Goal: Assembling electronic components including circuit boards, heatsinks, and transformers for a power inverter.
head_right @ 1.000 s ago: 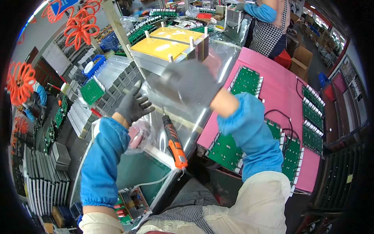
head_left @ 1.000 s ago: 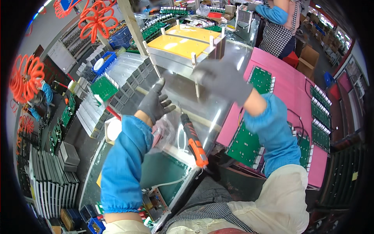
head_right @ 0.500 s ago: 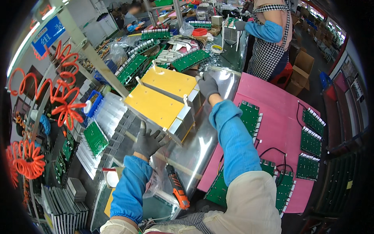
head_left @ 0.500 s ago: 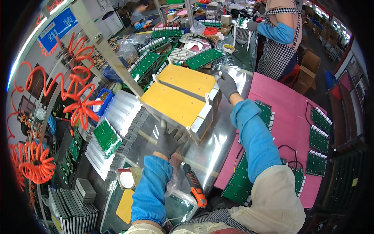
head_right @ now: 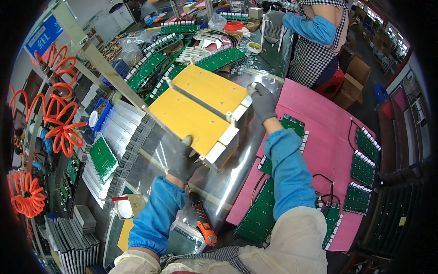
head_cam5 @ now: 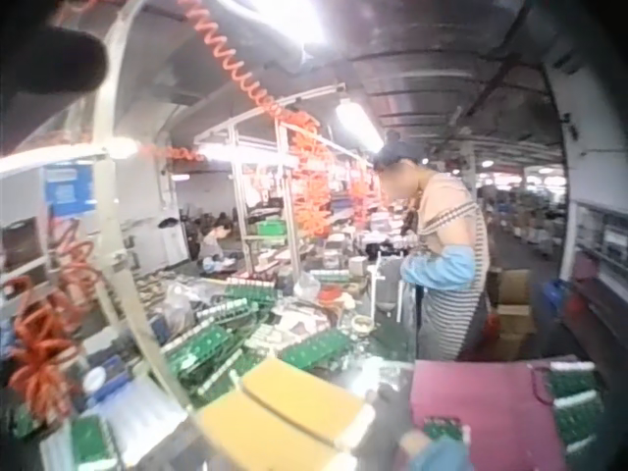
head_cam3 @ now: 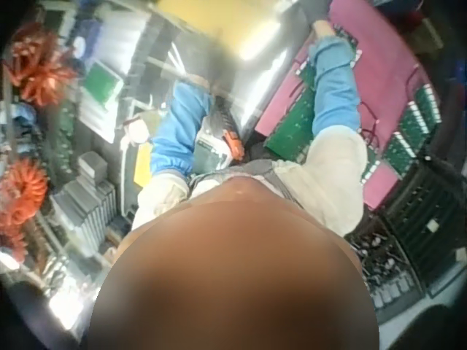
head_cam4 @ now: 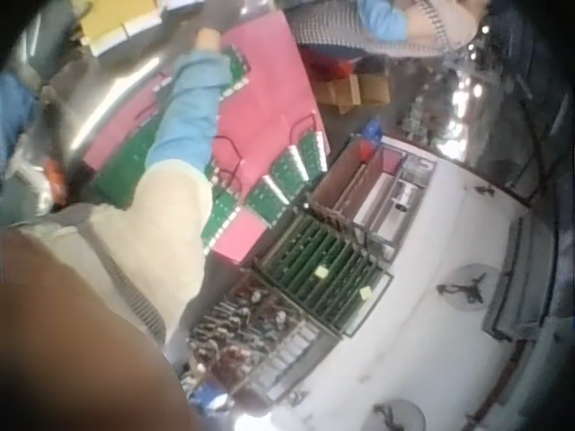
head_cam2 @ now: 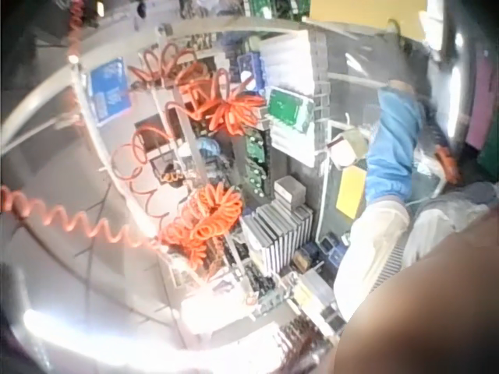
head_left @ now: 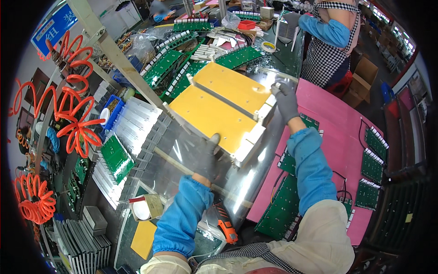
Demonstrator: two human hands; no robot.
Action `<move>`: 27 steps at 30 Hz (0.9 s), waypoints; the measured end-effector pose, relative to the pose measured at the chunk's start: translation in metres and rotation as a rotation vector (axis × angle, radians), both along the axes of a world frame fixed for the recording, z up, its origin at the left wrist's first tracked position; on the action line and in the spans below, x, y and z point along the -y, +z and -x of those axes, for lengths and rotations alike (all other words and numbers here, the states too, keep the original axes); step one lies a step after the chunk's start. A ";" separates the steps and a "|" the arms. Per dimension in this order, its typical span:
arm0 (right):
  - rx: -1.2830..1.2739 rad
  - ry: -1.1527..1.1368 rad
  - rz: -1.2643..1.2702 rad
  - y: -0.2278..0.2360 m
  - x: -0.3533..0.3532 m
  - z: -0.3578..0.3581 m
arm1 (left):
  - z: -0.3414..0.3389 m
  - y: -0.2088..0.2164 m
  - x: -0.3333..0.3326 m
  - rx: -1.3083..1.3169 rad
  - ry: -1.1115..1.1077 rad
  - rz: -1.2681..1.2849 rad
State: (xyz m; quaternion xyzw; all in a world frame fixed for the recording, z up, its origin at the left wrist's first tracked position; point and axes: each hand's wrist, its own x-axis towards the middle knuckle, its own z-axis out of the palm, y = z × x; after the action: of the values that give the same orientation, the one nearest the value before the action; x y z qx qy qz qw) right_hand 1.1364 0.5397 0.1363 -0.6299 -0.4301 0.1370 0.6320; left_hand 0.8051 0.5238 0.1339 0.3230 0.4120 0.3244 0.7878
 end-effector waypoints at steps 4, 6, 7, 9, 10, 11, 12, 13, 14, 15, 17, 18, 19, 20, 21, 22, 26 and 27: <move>-0.140 -0.027 0.031 0.005 0.007 -0.035 | -0.046 0.026 0.023 0.074 0.098 0.122; -0.113 -0.006 0.012 0.006 0.000 -0.060 | -0.072 0.026 0.025 0.143 0.168 0.144; -0.082 0.008 0.031 0.006 -0.001 -0.077 | -0.085 0.026 0.026 0.059 0.152 0.100; -0.019 -0.010 0.056 0.003 -0.012 -0.105 | -0.110 0.007 0.015 0.110 0.180 -0.010; 0.027 -0.065 0.068 0.002 -0.014 -0.124 | -0.125 0.013 0.014 0.066 0.120 0.046; 0.054 -0.107 0.101 0.001 -0.021 -0.133 | -0.137 0.007 0.011 0.094 0.154 -0.021; 0.014 -0.082 0.058 0.000 -0.025 -0.155 | -0.155 -0.012 0.002 -0.028 0.079 -0.060; 0.001 -0.115 0.086 -0.003 -0.019 -0.185 | -0.176 -0.008 0.008 0.135 0.053 -0.009; 0.070 -0.137 0.157 -0.002 -0.025 -0.191 | -0.189 -0.015 0.001 -0.088 0.108 -0.014; 0.082 -0.215 0.249 0.001 -0.034 -0.196 | -0.195 -0.017 -0.006 -0.100 0.149 -0.005; -0.114 -0.026 0.117 -0.001 -0.052 -0.200 | -0.203 -0.020 -0.022 -0.107 0.153 -0.066; -0.177 -0.050 0.089 0.000 -0.053 -0.233 | -0.219 -0.016 -0.025 -0.085 0.158 -0.053; -0.124 -0.023 0.143 0.001 -0.054 -0.250 | -0.227 -0.017 -0.031 -0.251 0.086 -0.113; -0.133 -0.004 0.162 0.000 -0.059 -0.259 | -0.227 -0.020 -0.040 -0.429 0.018 -0.170; -0.135 -0.002 0.183 0.002 -0.055 -0.275 | -0.229 -0.020 -0.045 -0.426 0.024 -0.155; -0.177 0.015 0.166 0.011 -0.043 -0.308 | -0.236 -0.015 -0.045 -0.165 -0.053 -0.120; -0.309 0.078 0.096 0.004 -0.056 -0.272 | -0.206 -0.029 -0.046 0.006 -0.121 -0.095; -0.317 0.083 0.102 0.004 -0.051 -0.274 | -0.197 -0.025 -0.037 0.056 -0.165 -0.089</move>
State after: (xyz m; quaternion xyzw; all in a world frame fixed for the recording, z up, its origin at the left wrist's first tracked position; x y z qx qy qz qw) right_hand 1.4103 0.5908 0.1399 -0.6134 -0.3431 0.2823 0.6529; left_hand 1.0024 0.5612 0.1091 0.3813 0.3470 0.2853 0.8080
